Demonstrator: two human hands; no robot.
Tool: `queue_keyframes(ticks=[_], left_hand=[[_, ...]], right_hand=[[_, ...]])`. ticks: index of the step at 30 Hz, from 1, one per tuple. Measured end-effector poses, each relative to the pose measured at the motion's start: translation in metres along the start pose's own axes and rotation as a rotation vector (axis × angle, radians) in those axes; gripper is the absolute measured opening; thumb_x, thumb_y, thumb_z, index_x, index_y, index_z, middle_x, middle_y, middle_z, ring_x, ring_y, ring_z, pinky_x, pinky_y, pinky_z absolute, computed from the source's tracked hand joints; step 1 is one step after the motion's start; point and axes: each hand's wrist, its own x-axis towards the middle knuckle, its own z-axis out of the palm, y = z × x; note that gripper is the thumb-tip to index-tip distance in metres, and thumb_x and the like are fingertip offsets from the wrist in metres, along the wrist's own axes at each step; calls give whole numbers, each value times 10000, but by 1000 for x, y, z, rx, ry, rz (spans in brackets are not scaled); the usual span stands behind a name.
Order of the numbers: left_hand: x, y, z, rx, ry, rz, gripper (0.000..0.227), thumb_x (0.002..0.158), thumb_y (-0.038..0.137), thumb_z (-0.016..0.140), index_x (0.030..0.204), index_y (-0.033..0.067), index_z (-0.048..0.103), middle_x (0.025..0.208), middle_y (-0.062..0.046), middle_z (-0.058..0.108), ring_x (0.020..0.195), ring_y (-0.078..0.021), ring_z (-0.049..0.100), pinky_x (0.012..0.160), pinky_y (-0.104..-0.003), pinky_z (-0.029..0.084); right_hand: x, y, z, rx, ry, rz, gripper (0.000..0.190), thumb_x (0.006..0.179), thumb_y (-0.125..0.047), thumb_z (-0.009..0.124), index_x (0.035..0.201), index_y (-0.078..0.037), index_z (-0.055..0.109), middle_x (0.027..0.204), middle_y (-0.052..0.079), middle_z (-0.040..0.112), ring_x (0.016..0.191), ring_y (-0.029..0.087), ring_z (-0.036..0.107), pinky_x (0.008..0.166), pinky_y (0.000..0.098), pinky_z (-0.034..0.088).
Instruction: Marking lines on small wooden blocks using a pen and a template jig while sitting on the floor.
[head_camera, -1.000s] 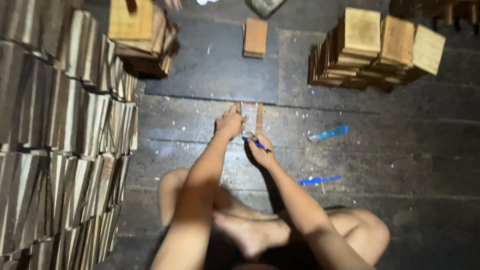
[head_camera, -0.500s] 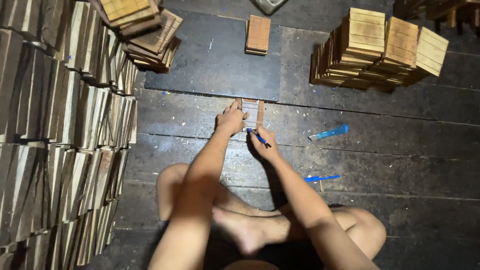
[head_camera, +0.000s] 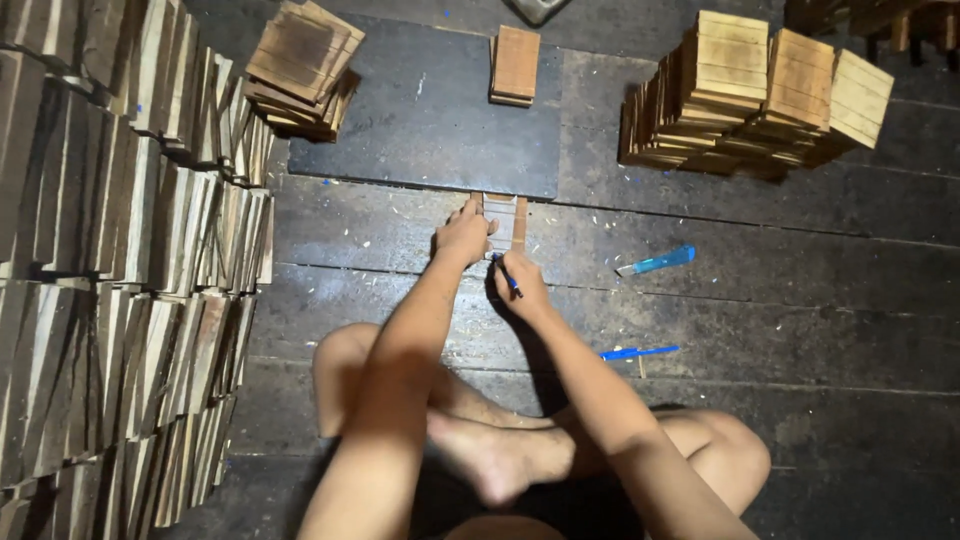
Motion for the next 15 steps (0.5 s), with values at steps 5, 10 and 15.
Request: queue_keyframes(ticks=[5,10,15], left_hand=[[-3,5,-4,9,11,-4,344,912,220,749,1252,173,729,1544,-15,354,1411,-399,445,1059,-714,437],[-19,10,-12,12,16,15,346,943,205,708,1287,230,720,1548,-14,350,1411,-399,445,1063,-710,435],[-26,22,2,229,225,112,294,1005,236,575,1251,213,734,1387,-74,465,1308,-347,473,1004,-574,454]], right_hand=[[-10,4,1,-36,58,24,182,939,-204,600,813,-82,550,735,166,569,727,411,657,670,450,562],[-17,-13,-23,-82,81,45,171,895,-133,626,772,-68,527,672,182,544,673,418,645,620,464,534],[-22,-30,-62,134,342,188,131,872,-63,726,829,-38,604,800,232,673,798,426,696,719,445,540]])
